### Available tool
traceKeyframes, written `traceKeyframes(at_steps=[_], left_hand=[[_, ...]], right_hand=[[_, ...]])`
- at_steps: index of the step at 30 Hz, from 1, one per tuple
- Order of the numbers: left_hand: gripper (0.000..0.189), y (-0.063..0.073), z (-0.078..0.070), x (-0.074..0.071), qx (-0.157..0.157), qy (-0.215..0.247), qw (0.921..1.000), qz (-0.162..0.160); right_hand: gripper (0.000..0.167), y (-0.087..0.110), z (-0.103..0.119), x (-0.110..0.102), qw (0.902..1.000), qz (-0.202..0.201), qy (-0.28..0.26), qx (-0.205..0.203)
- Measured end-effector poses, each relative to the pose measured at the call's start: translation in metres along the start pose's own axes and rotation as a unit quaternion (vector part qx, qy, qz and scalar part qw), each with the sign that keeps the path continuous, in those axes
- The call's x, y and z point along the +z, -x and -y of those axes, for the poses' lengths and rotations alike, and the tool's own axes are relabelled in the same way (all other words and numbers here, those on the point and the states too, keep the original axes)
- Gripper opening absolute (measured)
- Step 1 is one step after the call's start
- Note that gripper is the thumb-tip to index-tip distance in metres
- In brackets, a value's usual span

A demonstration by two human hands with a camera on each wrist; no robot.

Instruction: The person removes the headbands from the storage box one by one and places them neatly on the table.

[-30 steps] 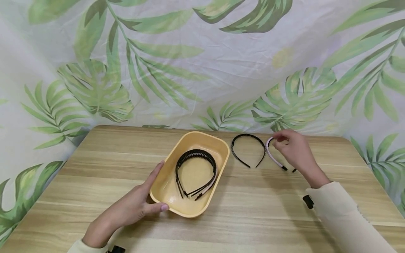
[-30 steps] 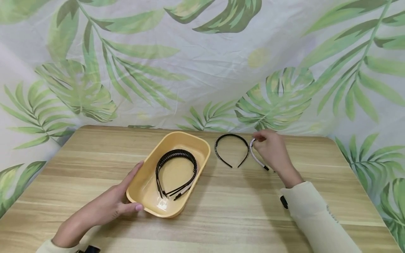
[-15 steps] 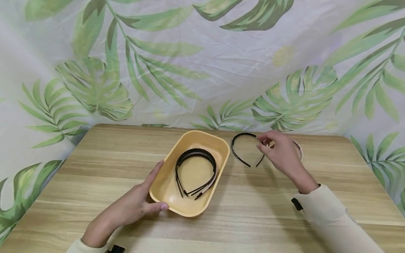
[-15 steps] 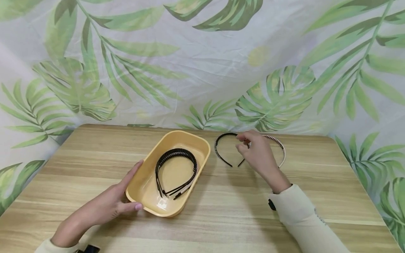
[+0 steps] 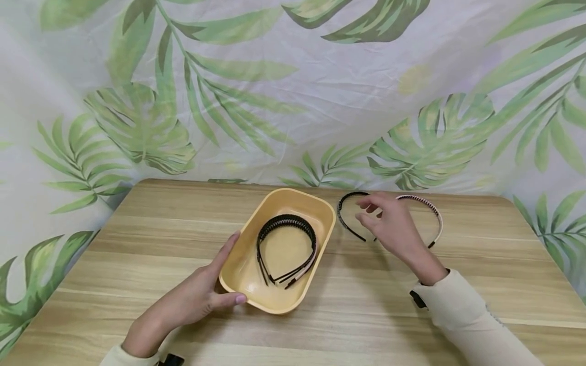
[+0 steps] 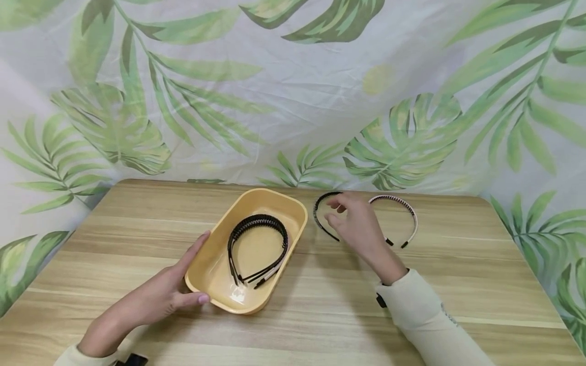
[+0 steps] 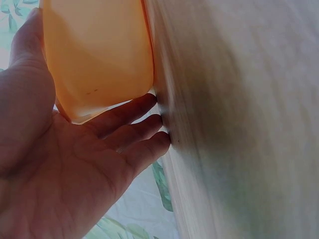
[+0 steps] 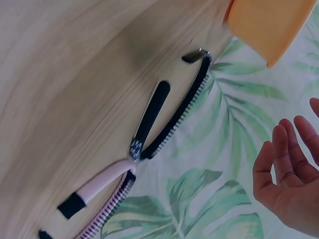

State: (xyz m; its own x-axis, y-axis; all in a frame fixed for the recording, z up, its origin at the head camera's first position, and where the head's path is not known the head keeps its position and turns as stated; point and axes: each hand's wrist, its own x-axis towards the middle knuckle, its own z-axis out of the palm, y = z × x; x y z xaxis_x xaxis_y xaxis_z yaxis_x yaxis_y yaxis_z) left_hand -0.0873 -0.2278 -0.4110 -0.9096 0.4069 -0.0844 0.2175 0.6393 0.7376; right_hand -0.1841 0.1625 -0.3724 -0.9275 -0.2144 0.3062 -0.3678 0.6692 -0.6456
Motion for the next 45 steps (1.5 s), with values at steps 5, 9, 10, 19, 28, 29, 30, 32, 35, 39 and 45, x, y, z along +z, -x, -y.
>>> traceKeyframes(at_steps=[5, 9, 10, 19, 28, 29, 30, 32, 35, 39, 45], left_hand=[[0.118, 0.0, -0.001, -0.001, 0.0, 0.002, 1.0, 0.0], [0.119, 0.0, -0.001, -0.001, 0.003, -0.001, 1.0, -0.001], [0.119, 0.0, -0.001, -0.001, 0.004, -0.003, 1.0, -0.001], [0.119, 0.0, 0.0, -0.001, 0.003, -0.001, 1.0, 0.0], [0.119, -0.001, 0.0, 0.0, -0.002, -0.009, 0.9999, -0.003], [0.119, -0.001, 0.0, 0.0, -0.001, -0.01, 0.9999, -0.003], [0.119, -0.001, 0.0, 0.0, 0.001, -0.01, 0.9999, -0.003], [0.119, -0.001, 0.0, 0.0, 0.003, -0.009, 0.9999, -0.004], [0.119, -0.001, 0.0, 0.0, 0.004, -0.008, 0.9999, -0.004], [0.119, -0.001, 0.0, 0.0, 0.001, -0.006, 1.0, -0.004], [0.119, -0.001, 0.0, 0.0, 0.001, -0.007, 1.0, -0.005]], right_hand=[[0.021, -0.002, 0.006, 0.009, 0.9999, 0.002, 0.0, -0.014], [0.021, -0.002, 0.009, 0.016, 0.9996, 0.001, -0.01, -0.025], [0.021, -0.002, 0.01, 0.018, 0.9996, 0.001, -0.012, -0.027], [0.019, -0.002, 0.016, 0.032, 0.9985, -0.008, -0.008, -0.054], [0.023, 0.0, 0.024, 0.043, 0.9985, 0.002, -0.027, -0.049], [0.024, 0.0, 0.025, 0.044, 0.9984, 0.006, -0.034, -0.044], [0.024, 0.0, 0.026, 0.044, 0.9983, 0.008, -0.041, -0.039], [0.024, 0.0, 0.028, 0.046, 0.998, 0.011, -0.05, -0.037], [0.025, 0.001, 0.03, 0.048, 0.9978, 0.011, -0.054, -0.038], [0.025, 0.0, 0.031, 0.051, 0.9976, 0.01, -0.052, -0.043], [0.025, -0.001, 0.033, 0.056, 0.9972, 0.017, -0.057, -0.046]])
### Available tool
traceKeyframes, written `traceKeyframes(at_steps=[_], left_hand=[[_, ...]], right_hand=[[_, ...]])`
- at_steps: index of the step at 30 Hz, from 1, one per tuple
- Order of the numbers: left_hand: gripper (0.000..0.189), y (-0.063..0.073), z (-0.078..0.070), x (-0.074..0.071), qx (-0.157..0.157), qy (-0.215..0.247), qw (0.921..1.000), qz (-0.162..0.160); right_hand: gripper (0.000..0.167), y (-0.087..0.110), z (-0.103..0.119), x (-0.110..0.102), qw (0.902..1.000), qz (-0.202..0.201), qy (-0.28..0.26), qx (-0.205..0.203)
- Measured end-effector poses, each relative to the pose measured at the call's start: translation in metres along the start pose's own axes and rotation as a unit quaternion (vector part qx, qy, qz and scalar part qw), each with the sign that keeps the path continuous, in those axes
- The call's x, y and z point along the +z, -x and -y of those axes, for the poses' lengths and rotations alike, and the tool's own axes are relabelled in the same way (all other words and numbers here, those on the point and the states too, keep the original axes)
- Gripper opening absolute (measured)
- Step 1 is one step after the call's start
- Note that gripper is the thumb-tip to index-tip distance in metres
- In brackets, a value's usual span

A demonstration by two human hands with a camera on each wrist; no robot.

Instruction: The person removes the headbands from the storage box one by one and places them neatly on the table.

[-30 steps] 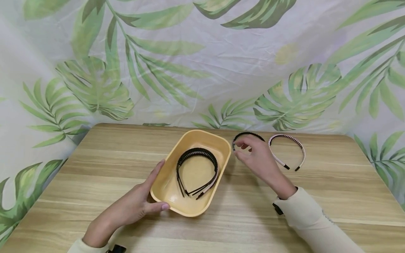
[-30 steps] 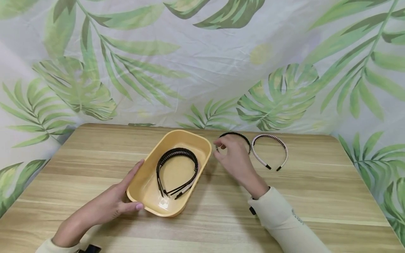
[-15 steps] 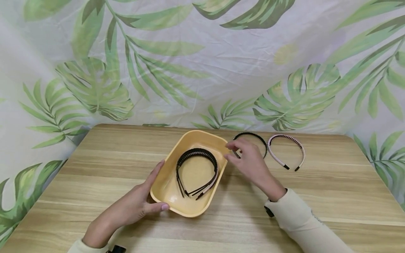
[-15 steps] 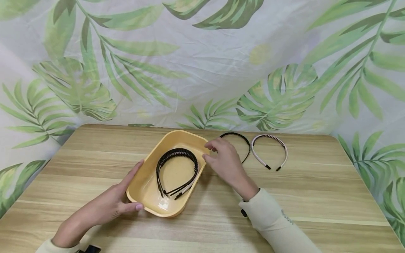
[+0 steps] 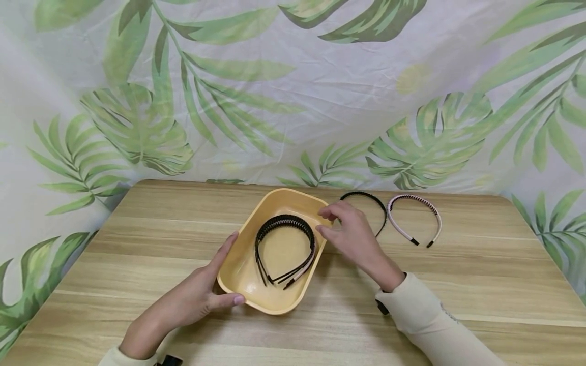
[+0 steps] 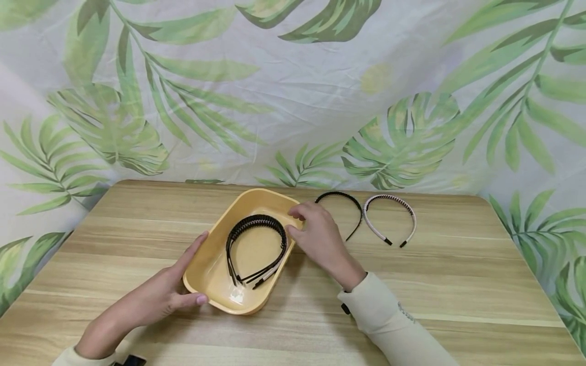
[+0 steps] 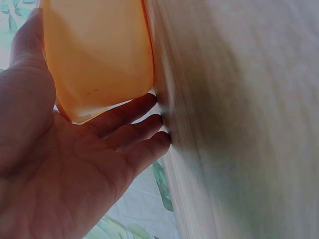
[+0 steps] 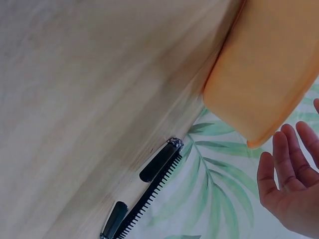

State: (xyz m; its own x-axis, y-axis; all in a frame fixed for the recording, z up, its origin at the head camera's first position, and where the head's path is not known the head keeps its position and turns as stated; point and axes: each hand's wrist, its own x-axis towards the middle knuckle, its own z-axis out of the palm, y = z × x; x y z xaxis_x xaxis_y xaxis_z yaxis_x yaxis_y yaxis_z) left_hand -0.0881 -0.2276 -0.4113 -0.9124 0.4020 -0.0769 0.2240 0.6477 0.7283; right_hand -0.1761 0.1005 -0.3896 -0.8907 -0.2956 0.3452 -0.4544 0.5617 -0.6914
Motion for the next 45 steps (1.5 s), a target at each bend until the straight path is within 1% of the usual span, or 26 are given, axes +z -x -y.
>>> traceKeyframes(at_steps=[9, 19, 27, 34, 45], left_hand=[[0.119, 0.0, -0.001, 0.0, 0.002, 0.003, 1.0, 0.0], [0.119, 0.001, 0.0, 0.001, -0.004, 0.011, 0.9999, 0.002], [0.118, 0.001, 0.0, 0.001, -0.005, 0.014, 0.9999, 0.001], [0.118, 0.001, 0.001, 0.002, -0.004, 0.015, 0.9999, 0.002], [0.118, 0.001, 0.001, 0.002, -0.001, 0.008, 1.0, -0.001]], right_hand=[[0.023, -0.003, 0.001, 0.008, 0.9999, 0.007, 0.002, -0.01], [0.028, -0.008, 0.004, 0.015, 0.9996, 0.027, 0.004, 0.003], [0.025, -0.014, 0.002, 0.023, 0.9993, 0.032, 0.02, -0.007], [0.025, -0.019, 0.002, 0.027, 0.9979, 0.054, 0.036, -0.005], [0.024, -0.025, 0.001, 0.033, 0.9956, 0.066, 0.066, 0.0]])
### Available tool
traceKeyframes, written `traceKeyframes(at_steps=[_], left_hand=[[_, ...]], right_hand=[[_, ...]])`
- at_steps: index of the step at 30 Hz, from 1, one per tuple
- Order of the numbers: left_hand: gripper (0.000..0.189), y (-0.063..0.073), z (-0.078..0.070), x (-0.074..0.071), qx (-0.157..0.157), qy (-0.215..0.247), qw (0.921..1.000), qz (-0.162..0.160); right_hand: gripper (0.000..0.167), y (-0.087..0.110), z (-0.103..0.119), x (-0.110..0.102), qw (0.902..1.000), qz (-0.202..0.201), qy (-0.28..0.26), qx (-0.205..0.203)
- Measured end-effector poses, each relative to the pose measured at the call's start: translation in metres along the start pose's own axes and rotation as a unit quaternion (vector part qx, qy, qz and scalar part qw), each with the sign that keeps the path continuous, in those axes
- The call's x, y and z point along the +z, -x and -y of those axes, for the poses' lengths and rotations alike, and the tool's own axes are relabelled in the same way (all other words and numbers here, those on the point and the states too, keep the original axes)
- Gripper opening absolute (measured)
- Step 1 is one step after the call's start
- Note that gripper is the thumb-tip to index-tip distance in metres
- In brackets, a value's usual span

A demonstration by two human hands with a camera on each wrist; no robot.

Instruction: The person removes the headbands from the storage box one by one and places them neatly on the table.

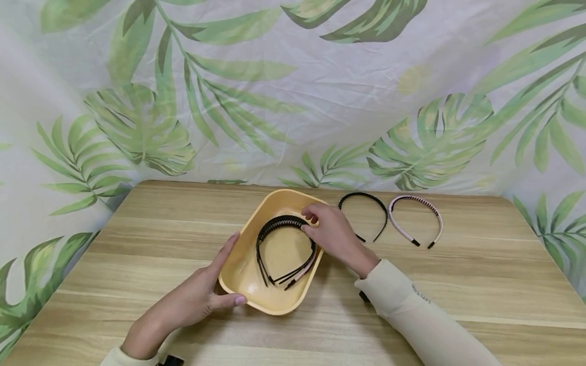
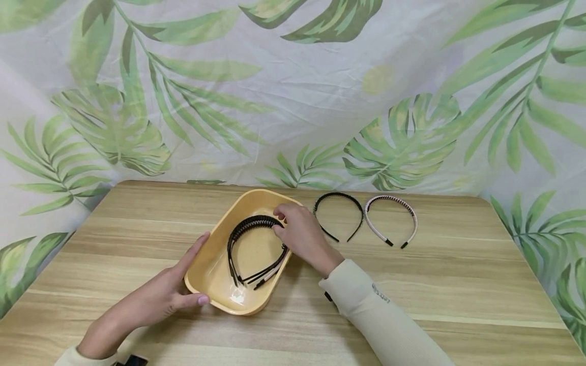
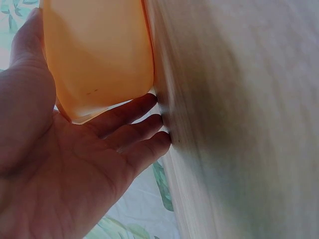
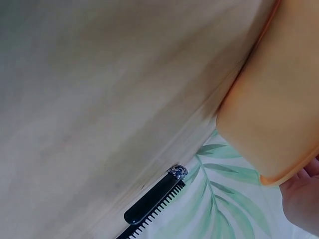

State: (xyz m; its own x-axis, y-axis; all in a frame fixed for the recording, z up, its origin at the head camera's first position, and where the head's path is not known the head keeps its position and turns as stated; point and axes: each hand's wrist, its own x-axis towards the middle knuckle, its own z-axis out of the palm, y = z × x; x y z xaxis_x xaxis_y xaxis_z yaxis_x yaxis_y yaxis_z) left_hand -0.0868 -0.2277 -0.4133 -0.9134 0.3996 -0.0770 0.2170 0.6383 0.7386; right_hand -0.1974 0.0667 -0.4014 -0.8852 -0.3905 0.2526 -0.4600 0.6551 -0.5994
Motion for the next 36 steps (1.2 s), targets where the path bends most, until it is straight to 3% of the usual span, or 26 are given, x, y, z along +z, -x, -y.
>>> traceKeyframes(at_steps=[36], left_hand=[[0.119, -0.0002, 0.0011, 0.0016, -0.003, -0.004, 1.0, -0.001]], right_hand=[[0.009, -0.0066, 0.0047, 0.0049, 0.9969, 0.026, 0.067, 0.031]])
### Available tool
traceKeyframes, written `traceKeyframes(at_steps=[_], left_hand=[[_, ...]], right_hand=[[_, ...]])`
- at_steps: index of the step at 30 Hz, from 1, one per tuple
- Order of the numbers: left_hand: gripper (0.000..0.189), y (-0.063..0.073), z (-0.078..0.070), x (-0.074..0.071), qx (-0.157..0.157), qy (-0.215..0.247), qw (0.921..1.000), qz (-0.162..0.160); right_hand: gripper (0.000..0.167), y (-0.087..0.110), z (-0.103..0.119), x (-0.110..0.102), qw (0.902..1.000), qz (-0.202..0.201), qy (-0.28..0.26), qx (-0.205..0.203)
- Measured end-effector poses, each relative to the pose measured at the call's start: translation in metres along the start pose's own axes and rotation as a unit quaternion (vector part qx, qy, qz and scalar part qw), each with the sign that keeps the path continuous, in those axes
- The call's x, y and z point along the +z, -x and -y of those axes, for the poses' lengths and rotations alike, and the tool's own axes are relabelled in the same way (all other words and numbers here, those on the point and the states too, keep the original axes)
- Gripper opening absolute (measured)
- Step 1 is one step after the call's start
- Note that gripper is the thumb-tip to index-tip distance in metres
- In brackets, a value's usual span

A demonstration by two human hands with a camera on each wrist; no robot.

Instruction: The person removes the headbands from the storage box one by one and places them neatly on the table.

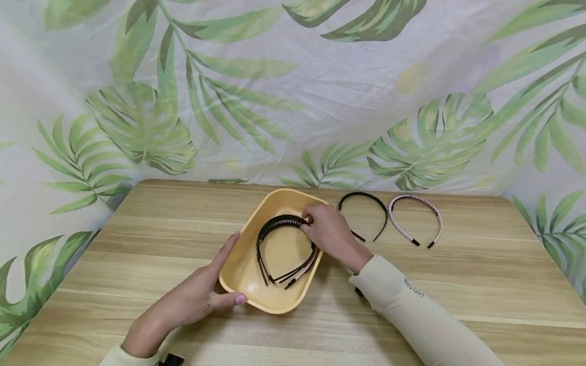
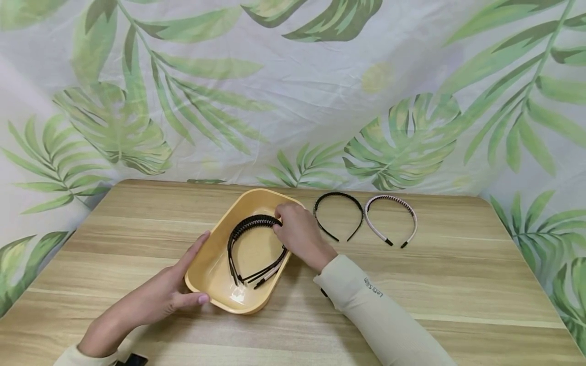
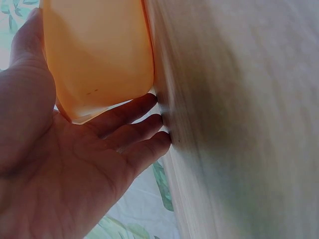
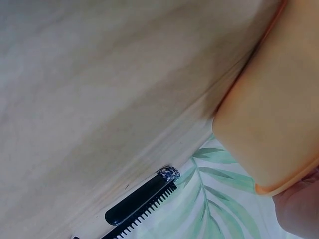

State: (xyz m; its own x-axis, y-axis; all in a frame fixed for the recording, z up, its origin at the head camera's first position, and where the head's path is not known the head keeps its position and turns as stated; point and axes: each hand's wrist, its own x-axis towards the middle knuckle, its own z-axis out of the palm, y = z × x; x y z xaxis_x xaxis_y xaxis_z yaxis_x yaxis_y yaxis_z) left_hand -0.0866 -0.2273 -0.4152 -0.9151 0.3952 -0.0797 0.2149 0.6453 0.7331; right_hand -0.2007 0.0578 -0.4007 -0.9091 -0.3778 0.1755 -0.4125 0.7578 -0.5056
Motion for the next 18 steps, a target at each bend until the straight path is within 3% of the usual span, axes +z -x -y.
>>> traceKeyframes(at_steps=[18], left_hand=[[0.119, 0.0011, -0.0003, -0.0027, 0.0, 0.005, 1.0, 0.001]], right_hand=[[0.009, -0.0013, 0.0045, 0.0004, 0.9999, 0.004, 0.01, 0.011]])
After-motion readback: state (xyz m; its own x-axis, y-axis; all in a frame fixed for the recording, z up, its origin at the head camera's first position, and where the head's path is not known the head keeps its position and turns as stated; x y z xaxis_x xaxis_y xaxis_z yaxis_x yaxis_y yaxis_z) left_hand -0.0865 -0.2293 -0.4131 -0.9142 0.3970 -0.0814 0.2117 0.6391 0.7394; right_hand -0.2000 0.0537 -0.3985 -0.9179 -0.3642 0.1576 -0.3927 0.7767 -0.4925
